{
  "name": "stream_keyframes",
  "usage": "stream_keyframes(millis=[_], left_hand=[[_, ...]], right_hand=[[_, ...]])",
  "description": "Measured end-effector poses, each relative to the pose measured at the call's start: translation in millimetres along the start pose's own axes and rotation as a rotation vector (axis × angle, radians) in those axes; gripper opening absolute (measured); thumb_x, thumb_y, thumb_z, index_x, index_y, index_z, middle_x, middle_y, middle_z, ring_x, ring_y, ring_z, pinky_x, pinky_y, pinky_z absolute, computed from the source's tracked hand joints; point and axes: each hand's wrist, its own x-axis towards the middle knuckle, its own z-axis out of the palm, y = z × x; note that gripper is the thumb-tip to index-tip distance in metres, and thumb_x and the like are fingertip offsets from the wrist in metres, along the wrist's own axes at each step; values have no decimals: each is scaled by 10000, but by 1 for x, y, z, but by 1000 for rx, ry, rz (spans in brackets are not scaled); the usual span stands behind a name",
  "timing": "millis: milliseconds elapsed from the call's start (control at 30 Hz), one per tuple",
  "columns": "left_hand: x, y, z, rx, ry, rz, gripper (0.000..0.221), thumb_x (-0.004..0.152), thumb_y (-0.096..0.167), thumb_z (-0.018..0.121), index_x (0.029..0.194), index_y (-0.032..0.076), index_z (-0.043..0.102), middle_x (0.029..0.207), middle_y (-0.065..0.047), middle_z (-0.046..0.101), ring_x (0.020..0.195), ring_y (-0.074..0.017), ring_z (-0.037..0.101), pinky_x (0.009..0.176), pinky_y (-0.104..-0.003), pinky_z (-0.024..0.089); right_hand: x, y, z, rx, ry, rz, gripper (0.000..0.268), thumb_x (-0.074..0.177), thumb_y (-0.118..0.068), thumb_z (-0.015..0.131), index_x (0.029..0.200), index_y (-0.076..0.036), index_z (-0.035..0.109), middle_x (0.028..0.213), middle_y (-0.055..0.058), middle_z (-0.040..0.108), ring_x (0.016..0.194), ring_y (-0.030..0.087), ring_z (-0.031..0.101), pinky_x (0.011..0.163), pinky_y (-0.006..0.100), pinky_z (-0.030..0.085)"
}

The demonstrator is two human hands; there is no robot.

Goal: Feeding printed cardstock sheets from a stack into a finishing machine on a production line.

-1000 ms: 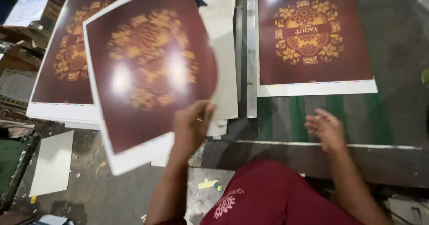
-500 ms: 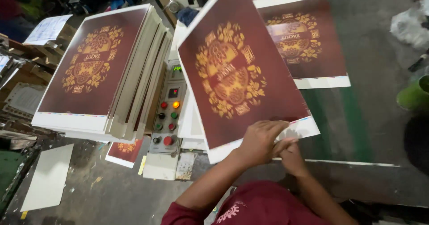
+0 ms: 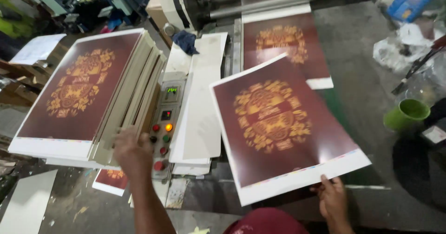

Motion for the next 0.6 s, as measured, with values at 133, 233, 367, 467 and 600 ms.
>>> stream_keyframes(millis=[133,233,367,467,600], left_hand=[[18,-100,3,465,103,-99,714,952,368,712,1460,-91,508,1542,-396,440,1413,-527,422,1056,-591,398],[26,-153,6,494,52,-209,860,999,504,647,1507,-152,422,1536,-406,396,1410,-555,343,1049,-683,301],[28,-164,-10,402,-135,-214,763,1125,520,489,1502,-142,449,1548,-351,463,1445,-488,424,1058,-629,376],[25,-183,-28,362,-200,-105,632,1179,471,464,1459,-93,521,1538,-305,543,1435,-439,530,1088,-544,487],[38,-201,-53,498,-252,71,588,1118,476,585,1432,-18,642,1411,-270,648,1153,-428,659,874,-525,531]], right_hand=[[-7,0,-34,25,91,-65,308,1030,-99,632,1328,-35,590,1028,66,678,789,159,644,639,353,573],[-15,-13,-41,16,162,-105,314,1054,-91,631,1359,-37,578,1060,64,664,835,166,649,672,358,584],[-30,-32,-45,-205,250,-135,278,1091,-75,593,1359,-8,563,1088,95,662,873,209,658,704,378,591],[-38,-16,-68,-155,179,-192,185,1112,-60,582,1284,-35,518,1066,70,650,894,196,660,703,367,582],[-48,-23,-35,-184,192,-175,259,1111,-60,579,1366,-55,537,1119,66,665,889,186,673,703,344,582]])
